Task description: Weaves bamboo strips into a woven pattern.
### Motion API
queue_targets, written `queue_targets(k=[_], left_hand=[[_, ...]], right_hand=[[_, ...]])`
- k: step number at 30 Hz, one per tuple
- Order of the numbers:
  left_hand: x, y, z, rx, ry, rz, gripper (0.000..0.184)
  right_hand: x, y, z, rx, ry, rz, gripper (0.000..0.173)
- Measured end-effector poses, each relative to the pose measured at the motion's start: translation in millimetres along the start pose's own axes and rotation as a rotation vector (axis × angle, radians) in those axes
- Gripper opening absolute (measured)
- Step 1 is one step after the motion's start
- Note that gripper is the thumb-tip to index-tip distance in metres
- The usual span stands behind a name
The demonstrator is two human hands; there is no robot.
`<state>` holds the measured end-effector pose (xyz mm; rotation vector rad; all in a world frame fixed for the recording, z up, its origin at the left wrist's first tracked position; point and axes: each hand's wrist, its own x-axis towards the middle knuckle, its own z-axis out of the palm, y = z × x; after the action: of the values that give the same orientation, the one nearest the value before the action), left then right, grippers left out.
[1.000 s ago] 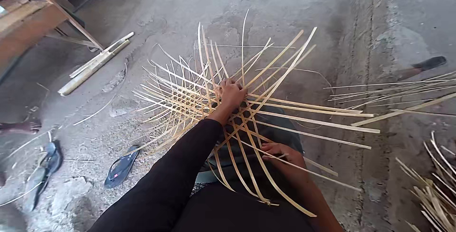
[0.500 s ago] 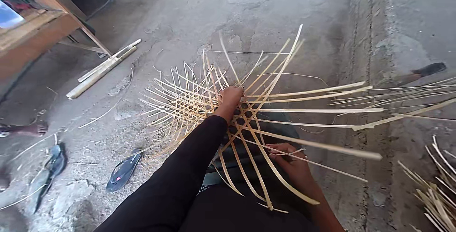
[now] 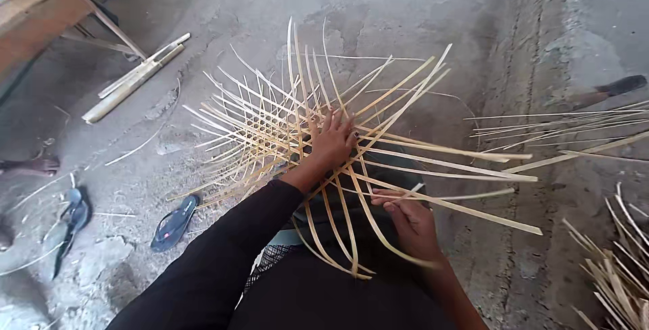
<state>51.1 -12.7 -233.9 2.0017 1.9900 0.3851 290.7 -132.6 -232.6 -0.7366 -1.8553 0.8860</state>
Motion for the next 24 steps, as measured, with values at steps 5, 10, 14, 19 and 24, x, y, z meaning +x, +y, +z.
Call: queue_targets(k=[5, 10, 14, 19, 24], left_hand=[[-1, 1, 9, 0.069, -0.129, 0.011, 0.058], [0, 4, 15, 0.062, -0.099, 0.002, 0.059], [0, 7, 18, 0.057, -0.073, -0.039, 0.058], [-1, 11, 23, 0.070, -0.101, -0.028, 0.058], [2, 11, 23, 0.096, -0.144, -0.047, 0.058]], right_hand=[[20, 2, 20, 0.243, -0.008, 0.006, 0.039], [29, 4, 31, 0.520, 0.089, 0.222, 0.035], [22, -10, 39, 0.483, 0.164, 0.378, 0.031], [0, -13, 45, 0.266, 0.161, 0.307, 0.027], [-27, -33, 44, 0.189, 0.143, 0.277, 0.030]])
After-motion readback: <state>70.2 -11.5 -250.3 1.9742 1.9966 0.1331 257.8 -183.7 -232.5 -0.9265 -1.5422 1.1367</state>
